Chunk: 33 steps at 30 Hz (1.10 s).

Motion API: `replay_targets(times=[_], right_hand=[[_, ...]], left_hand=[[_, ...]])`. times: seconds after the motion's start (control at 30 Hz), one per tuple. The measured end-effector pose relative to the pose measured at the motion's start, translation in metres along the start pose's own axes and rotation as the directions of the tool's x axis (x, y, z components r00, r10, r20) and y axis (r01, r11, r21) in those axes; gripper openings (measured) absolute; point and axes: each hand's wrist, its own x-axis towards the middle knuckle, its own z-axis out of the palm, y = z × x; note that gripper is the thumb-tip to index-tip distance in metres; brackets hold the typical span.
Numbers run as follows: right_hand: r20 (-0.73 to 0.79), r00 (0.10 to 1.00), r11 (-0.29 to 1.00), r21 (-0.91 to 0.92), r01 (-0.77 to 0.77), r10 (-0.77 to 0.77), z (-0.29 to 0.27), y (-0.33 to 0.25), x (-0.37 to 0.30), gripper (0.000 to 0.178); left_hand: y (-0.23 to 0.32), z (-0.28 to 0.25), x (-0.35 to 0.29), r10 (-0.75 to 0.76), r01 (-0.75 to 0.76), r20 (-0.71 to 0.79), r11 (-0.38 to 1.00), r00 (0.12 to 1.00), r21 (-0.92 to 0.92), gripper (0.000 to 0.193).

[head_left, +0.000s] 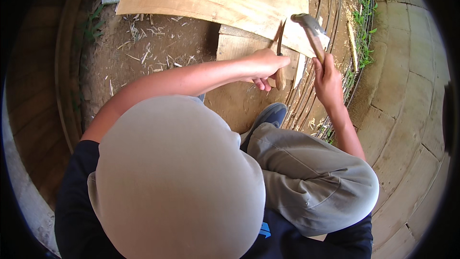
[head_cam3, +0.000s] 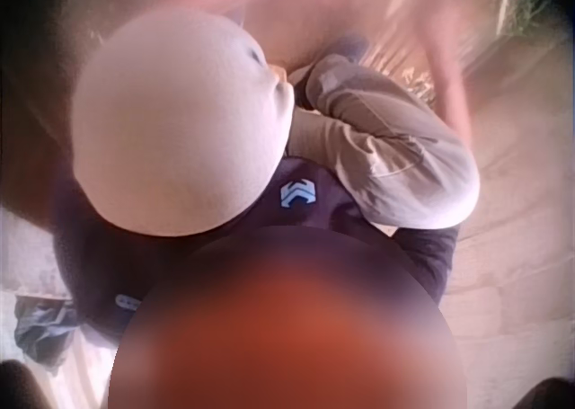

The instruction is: The person sits on the ground and uses a curved knife to carve a rectangular piece of wood, creating a triangular cutout. They then use a hammer to drive a nail into the carved piece.

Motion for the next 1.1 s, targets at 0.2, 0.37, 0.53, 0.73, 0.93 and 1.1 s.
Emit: replay_targets(times=[0.2,0.37,0.53,0.73,0.93,1.1], right_hand=[[0.004,0.996,0.994,-0.068,0.091,-0.09,0.003,0.004,0.005,0.022],[0.016,0.995,0.99,0.104,-0.098,0.097,0.0,-0.001,0.002,0.023],[0.055,0.998,0.998,-0.06,0.032,-0.029,0.001,-0.004,0.003,0.023],[0.092,0.994,0.998,-0.02,-0.059,0.06,0.0,-0.002,0.01,0.025],[0.164,0.985,0.996,-0.082,-0.037,0.05,-0.009,-0.005,0.022,0.028],[0.155,0.987,0.996,-0.092,-0.023,0.037,-0.01,-0.005,0.021,0.028]], left_hand=[[0.003,-0.002,0.002,0.006,-0.005,0.022,0.999,1.0,-0.034,0.064],[0.004,0.001,0.002,-0.01,0.01,-0.009,1.0,1.0,-0.01,0.06],[0.008,-0.002,0.001,-0.023,0.023,-0.028,1.0,0.999,-0.012,0.056],[0.01,-0.001,0.003,-0.004,0.004,0.02,1.0,1.0,-0.015,0.055],[0.007,-0.007,-0.001,-0.001,0.004,0.05,0.999,0.999,-0.045,0.062],[0.002,-0.014,0.0,-0.053,0.066,0.152,0.994,0.987,-0.085,0.062]])
